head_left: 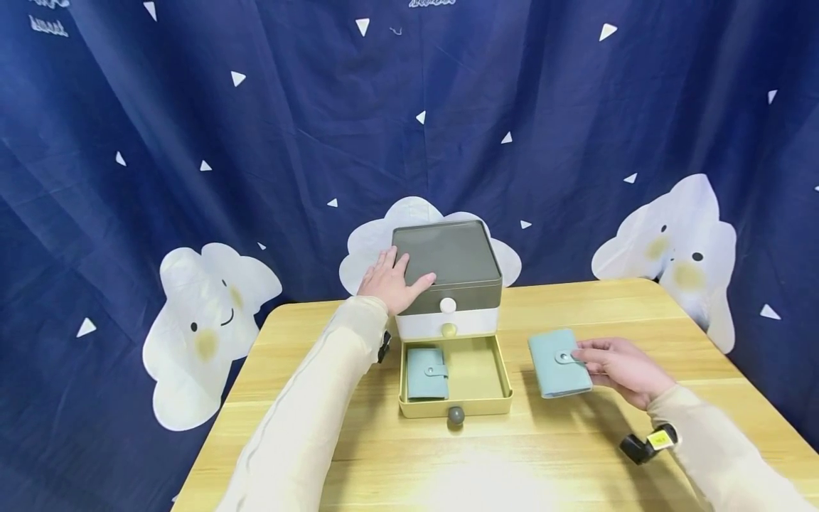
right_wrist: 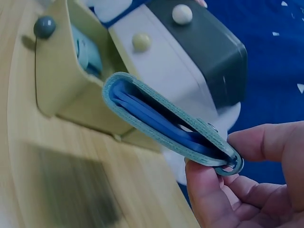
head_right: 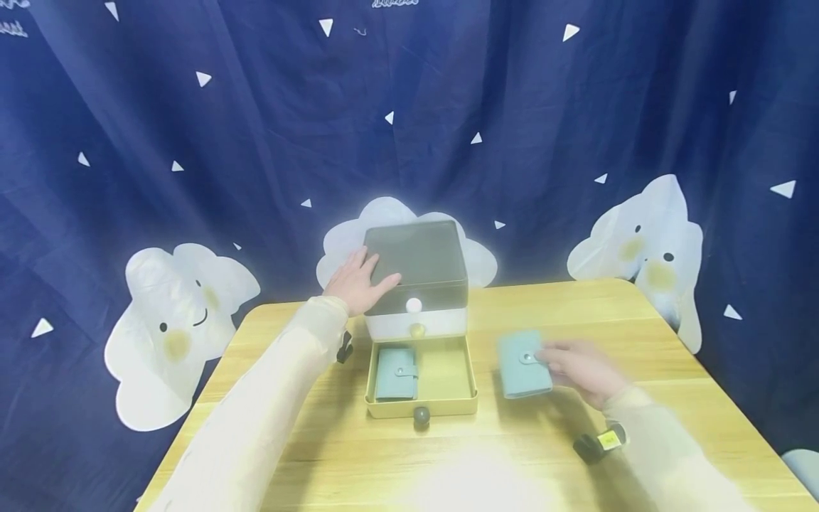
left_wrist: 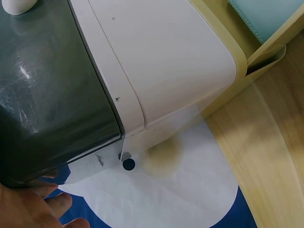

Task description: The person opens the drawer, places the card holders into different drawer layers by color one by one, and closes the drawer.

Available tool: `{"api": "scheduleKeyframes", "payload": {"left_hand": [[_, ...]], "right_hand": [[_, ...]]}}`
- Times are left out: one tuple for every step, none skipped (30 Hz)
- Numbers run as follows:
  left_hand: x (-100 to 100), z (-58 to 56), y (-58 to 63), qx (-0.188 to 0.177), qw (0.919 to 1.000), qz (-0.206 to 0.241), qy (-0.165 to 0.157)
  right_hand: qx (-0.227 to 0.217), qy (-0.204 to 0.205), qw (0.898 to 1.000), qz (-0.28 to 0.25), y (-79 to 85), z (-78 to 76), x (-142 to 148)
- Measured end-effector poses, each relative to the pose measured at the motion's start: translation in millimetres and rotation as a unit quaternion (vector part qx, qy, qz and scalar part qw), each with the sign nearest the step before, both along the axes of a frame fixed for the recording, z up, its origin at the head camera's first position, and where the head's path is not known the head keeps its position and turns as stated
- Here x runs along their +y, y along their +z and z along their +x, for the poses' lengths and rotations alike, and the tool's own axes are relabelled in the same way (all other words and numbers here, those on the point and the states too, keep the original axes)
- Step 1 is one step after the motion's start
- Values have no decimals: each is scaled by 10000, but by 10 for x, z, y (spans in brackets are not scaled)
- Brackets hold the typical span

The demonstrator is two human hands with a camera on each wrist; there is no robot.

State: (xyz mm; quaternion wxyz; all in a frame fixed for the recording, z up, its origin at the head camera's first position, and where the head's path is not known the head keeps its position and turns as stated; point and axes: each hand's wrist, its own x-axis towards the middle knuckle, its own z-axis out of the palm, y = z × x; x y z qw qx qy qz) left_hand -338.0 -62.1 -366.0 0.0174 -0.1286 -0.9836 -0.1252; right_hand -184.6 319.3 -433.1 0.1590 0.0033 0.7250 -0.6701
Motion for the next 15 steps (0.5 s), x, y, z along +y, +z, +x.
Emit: {"api": "scheduleKeyframes", "payload": {"left_hand": [[3, -1, 0, 1, 10000, -10, 4], [5, 0, 0, 2, 10000, -10, 6], [7, 1, 0, 4, 10000, -8, 13], [8, 1, -1, 15, 10000, -1, 14], [9, 1, -2, 19, 10000, 7, 16], [9, 1, -3, 34, 10000, 2, 20], [10, 1, -6, 36, 10000, -3, 24], [10, 1, -10, 46, 10000, -15, 27], [9, 0, -12, 48, 10000, -22, 30], [9, 0, -14, 53, 10000, -28, 31], [8, 0, -17, 56, 10000, -33, 33], [8, 1, -16, 55, 10000, -31, 33], [8, 2, -16, 48, 10000, -23, 28], [8, 2, -15, 47, 10000, -19, 21], [9, 4, -14, 35, 10000, -8, 16]], "right_hand": [[-10, 3, 10000, -47, 5, -12, -43], [2, 32, 10000, -84, 11, -24, -86], [0, 50, 9999, -131, 16, -36, -129], [1, 82, 9998, -181, 20, -47, -173], [-8, 106, 9997, -234, 24, -58, -219], [-24, 144, 9995, -279, 26, -71, -264], [-31, 170, 9994, -311, 27, -86, -309], [-40, 198, 9992, -337, 26, -102, -355], [-69, 194, 9991, -362, 24, -118, -403], [-78, 202, 9991, -359, 22, -135, -453], [-99, 185, 9991, -356, 16, -155, -504], [-115, 178, 9992, -347, 8, -174, -555], [-135, 151, 9992, -340, 0, -192, -607], [-144, 167, 9992, -339, -12, -212, -658], [-161, 159, 9992, -335, -26, -232, -710]]}}
